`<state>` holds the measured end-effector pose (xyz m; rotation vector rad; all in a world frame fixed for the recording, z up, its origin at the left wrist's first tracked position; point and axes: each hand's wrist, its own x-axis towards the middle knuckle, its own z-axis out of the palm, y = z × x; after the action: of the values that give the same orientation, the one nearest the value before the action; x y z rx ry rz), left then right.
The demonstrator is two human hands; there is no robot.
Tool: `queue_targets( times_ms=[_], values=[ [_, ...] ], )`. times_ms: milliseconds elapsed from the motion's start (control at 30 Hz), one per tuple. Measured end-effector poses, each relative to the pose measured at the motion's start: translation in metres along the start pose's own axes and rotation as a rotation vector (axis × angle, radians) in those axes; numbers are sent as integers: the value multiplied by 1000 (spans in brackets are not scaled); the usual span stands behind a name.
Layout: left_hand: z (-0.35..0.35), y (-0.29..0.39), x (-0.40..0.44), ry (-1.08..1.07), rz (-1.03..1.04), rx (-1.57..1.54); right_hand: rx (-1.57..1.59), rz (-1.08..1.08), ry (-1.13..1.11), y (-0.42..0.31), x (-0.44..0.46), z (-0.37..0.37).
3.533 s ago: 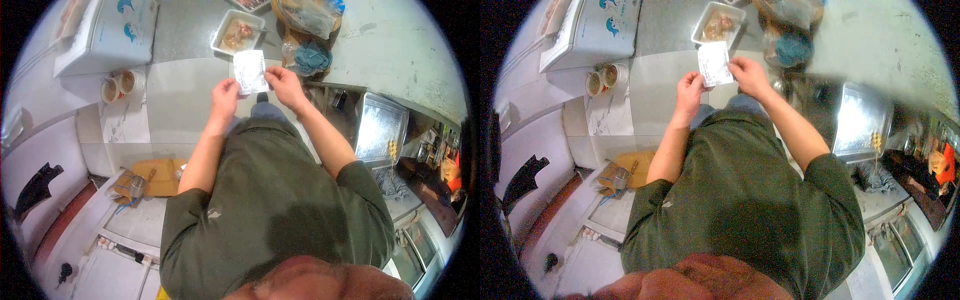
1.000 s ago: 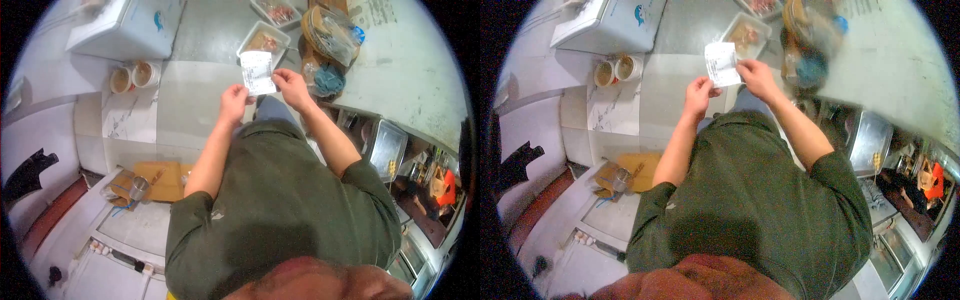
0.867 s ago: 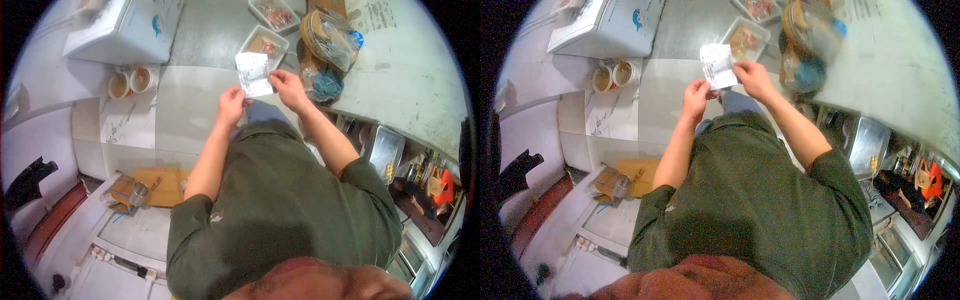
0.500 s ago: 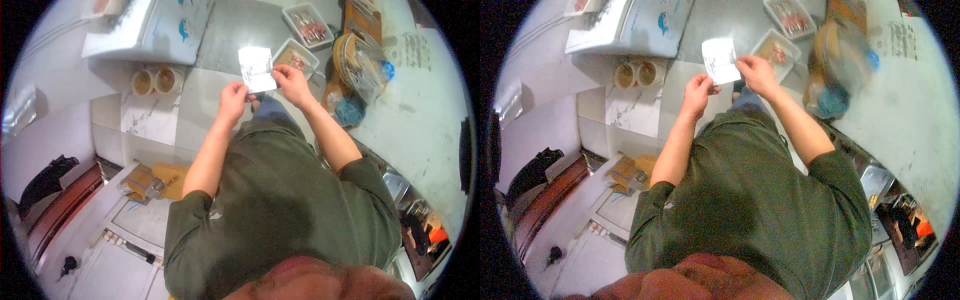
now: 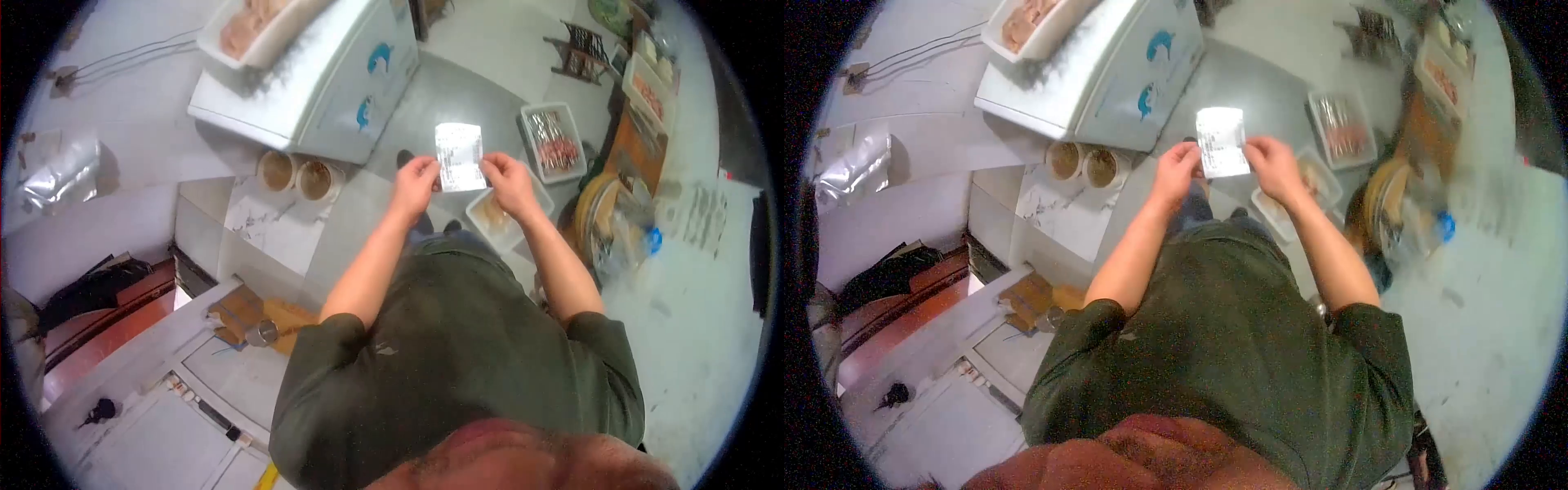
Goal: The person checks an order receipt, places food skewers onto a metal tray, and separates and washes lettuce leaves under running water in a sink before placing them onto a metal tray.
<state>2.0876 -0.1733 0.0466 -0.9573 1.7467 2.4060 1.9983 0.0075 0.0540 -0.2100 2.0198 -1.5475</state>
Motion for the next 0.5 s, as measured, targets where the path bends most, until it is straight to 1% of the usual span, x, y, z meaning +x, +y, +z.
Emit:
queue_targets(
  times_ms=[33,133,167,267,300,367,400,433,467,500],
  values=[
    [6,12,17,24,15,-65,-7,-39,-7,-8,20,-2],
    [5,26,88,-33,81,-55,-84,-18,30,-40,73,-9],
    [5,36,111,-72,37,-19,-137,-10,45,-49,93,-12],
    [5,74,176,-140,20,149,45,64,122,-53,151,-26],
    [8,85,200,-136,61,70,45,95,180,-55,169,-32],
    [10,114,242,-156,60,122,-107,160,276,-48,197,-58],
    [11,127,262,-162,56,148,-182,201,320,-33,208,-74],
    [14,140,279,-159,78,165,-254,190,415,5,213,-93],
    [17,152,295,-154,96,185,-324,184,506,56,212,-113],
    [20,165,313,-148,116,208,-458,240,538,110,202,-139]
  ],
)
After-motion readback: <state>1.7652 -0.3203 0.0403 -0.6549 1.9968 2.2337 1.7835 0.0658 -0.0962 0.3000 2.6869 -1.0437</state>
